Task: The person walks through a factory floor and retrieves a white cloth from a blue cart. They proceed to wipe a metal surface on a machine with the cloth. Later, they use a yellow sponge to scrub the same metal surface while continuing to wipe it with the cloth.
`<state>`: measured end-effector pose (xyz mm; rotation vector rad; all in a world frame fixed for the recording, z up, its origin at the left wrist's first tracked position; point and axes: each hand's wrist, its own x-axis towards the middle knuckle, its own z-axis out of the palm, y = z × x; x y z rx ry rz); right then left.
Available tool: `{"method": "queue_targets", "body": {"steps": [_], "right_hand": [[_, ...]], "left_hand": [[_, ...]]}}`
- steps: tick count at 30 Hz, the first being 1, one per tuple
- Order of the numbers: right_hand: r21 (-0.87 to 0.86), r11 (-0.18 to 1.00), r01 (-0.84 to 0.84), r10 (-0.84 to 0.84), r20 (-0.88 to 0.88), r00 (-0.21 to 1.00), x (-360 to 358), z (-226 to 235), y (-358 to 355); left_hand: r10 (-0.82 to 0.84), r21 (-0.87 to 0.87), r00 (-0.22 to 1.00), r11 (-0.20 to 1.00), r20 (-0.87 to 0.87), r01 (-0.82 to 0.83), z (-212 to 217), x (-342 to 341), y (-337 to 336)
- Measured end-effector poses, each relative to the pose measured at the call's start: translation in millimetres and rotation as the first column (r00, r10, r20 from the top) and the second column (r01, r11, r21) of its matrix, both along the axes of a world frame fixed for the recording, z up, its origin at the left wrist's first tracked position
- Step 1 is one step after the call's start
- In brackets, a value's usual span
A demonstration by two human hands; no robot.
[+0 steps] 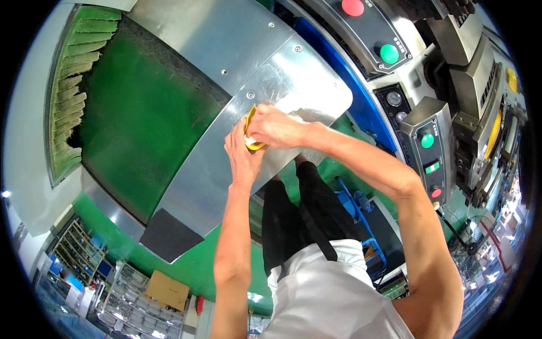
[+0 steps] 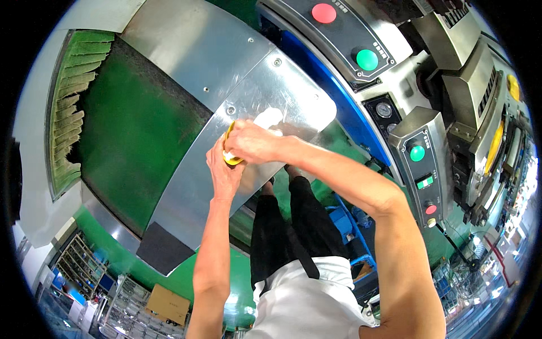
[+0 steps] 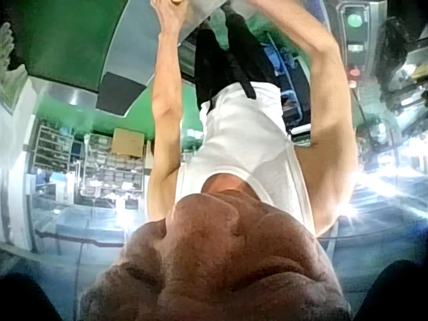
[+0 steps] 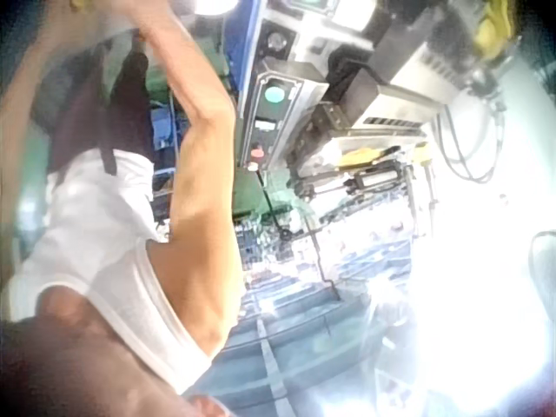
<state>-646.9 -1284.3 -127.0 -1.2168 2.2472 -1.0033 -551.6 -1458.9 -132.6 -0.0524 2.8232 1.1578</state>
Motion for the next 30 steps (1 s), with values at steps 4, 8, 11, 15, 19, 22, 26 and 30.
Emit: {"method": "queue_targets", "body": {"steps": [4, 8, 11, 15, 19, 22, 26, 30], "right_hand": [[-0.07, 0.996, -0.058, 0.066, 0.12, 0.991, 6, 0, -1], [-0.006, 0.963, -0.268, 0.267, -0.065, 0.962, -22, -3, 27], [0.104, 0.991, -0.085, 0.091, -0.055, 0.994, -14, -2, 23], [-0.066, 0.974, 0.215, -0.196, 0.218, 0.956, 19, 2, -19], [0.123, 0.99, 0.065, -0.068, 0.024, 0.997, 2, 1, 11], [0.119, 0.979, 0.163, -0.156, -0.069, 0.985, 3, -2, 5], [0.157, 0.957, 0.244, -0.206, -0.225, 0.952, 22, -19, -23], [0.26, 0.847, 0.463, -0.403, -0.254, 0.879, 29, -20, -36]], "left_hand": [[-0.029, -0.028, 1.0, 0.999, 0.004, 0.029, -1, -2, -3], [-0.07, -0.015, 0.997, 0.997, 0.019, 0.071, 5, -6, -3], [-0.054, -0.018, 0.997, 0.998, 0.05, 0.055, 11, -11, 1], [-0.008, -0.089, 1.0, 0.996, -0.009, 0.007, -6, -6, 0], [-0.004, 0.013, 1.0, 1.0, -0.002, 0.004, 8, -10, 4], [0.01, 0.014, 1.0, 1.0, 0.003, -0.01, 3, -10, 5], [0.053, -0.002, 0.998, 0.999, 0.028, -0.053, -4, -4, 9], [0.085, 0.013, 0.996, 0.996, 0.022, -0.085, -1, -1, 11]]}}
